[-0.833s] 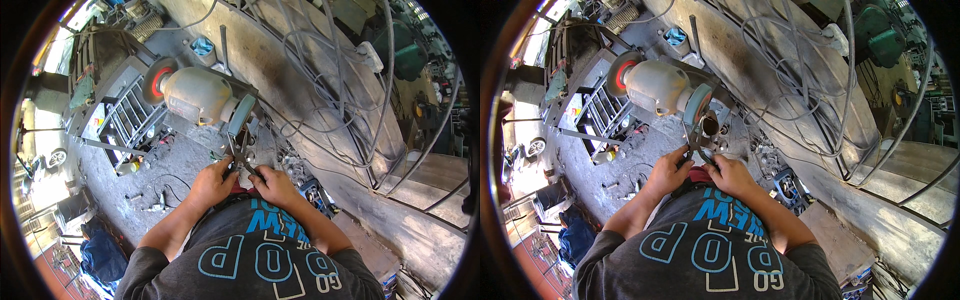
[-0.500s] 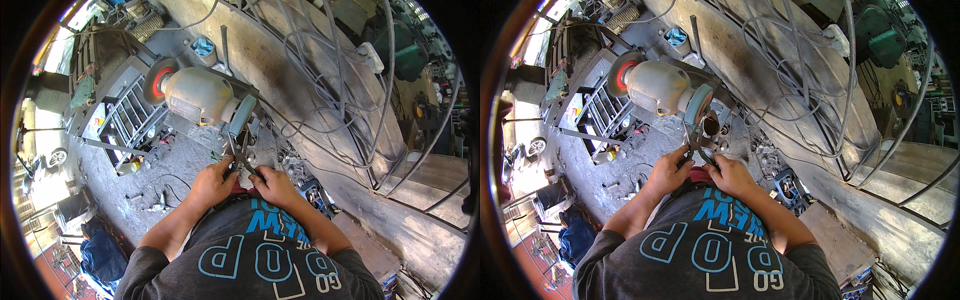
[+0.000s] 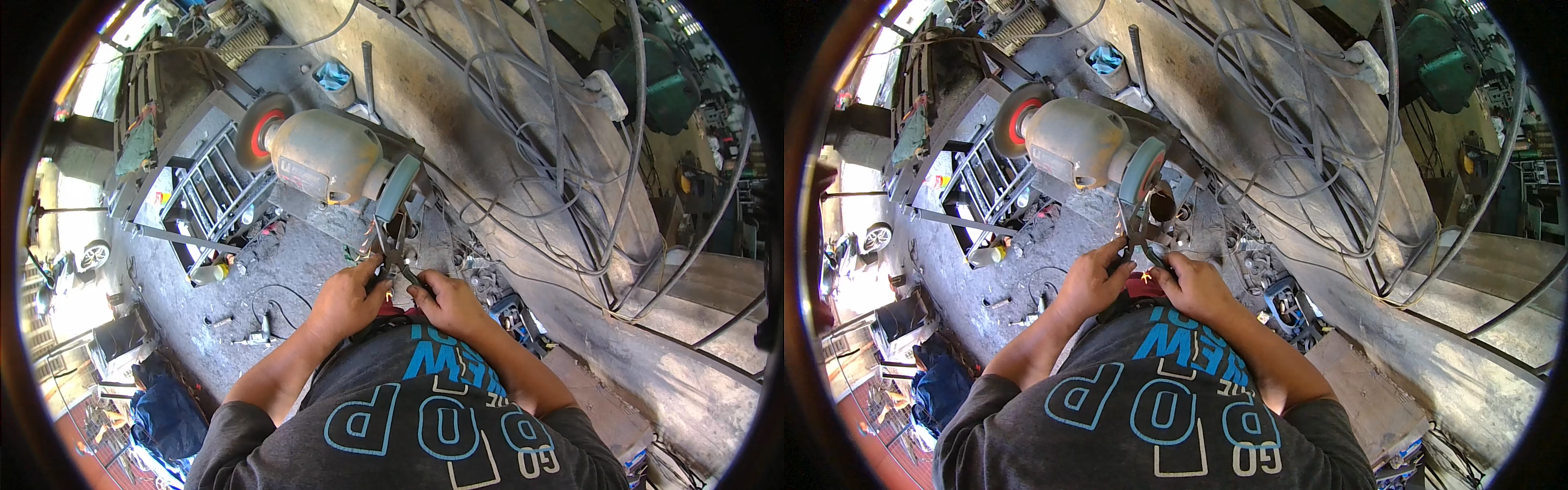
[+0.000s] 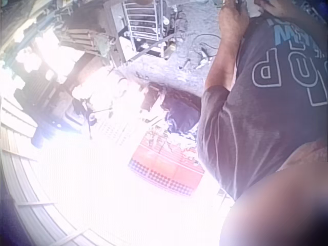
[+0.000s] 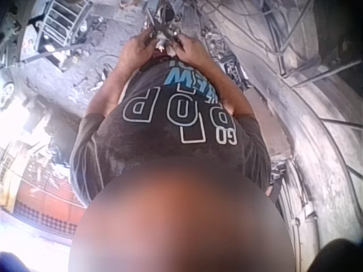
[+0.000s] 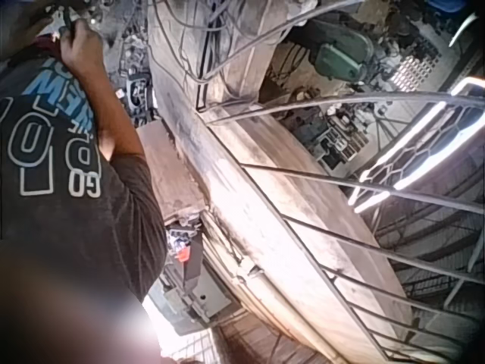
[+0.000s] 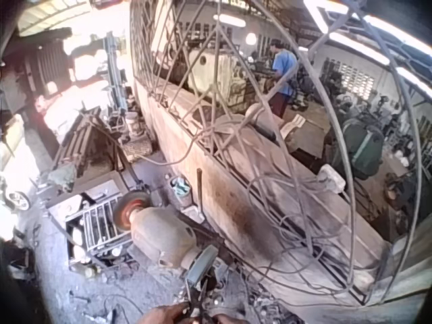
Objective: The person uses pliers to hold a small metal part against a bench grinder, repeatedly rotating and adjusting the part to grind its edges. They then walk to another area and hand the part to a coworker.
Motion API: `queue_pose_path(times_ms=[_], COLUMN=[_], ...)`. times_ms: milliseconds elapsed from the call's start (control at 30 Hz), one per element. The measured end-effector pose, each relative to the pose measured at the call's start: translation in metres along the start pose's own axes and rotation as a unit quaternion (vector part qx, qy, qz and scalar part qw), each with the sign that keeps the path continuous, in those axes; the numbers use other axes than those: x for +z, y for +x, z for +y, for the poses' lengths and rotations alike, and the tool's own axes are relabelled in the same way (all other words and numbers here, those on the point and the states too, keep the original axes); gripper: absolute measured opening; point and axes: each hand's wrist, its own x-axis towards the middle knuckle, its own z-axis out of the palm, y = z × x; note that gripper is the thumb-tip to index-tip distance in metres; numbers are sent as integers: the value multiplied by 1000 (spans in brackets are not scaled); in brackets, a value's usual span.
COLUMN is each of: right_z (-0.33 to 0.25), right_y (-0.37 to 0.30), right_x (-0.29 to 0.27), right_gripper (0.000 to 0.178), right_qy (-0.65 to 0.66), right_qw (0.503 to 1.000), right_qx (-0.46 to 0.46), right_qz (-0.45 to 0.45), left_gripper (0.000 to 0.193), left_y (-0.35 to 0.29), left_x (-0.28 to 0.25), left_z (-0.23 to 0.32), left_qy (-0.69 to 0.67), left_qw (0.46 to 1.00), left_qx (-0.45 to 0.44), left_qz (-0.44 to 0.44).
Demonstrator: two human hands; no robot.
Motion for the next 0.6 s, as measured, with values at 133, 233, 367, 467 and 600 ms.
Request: queue_pose_path(times_ms=[133,233,367,467,600], right_z=[1,2,2,1,0], right_y=[0,0,-1,-1,-1], right_x=[0,1,1,0,0], right_gripper=[30,30,30,31,32], right_qy=[-4,-9,-6,-5,-10], right_qw=[1000,1000,1000,1000,1000], right_qx=[-7,-10,-3,-2,3], right_qz=[0,5,0,1,0], left_gripper=[45,44,45,45,45], left_y=[0,0,0,-1,-1], left_x=[-1,0,0,1,1], left_z=[2,3,2,2,3], left_qy=[-6,1,4,5,2], left_qw=[1000,1000,1000,1000,1000], left_qx=[-4,3,4,6,1], left_qz=[-3,9,2,7,6])
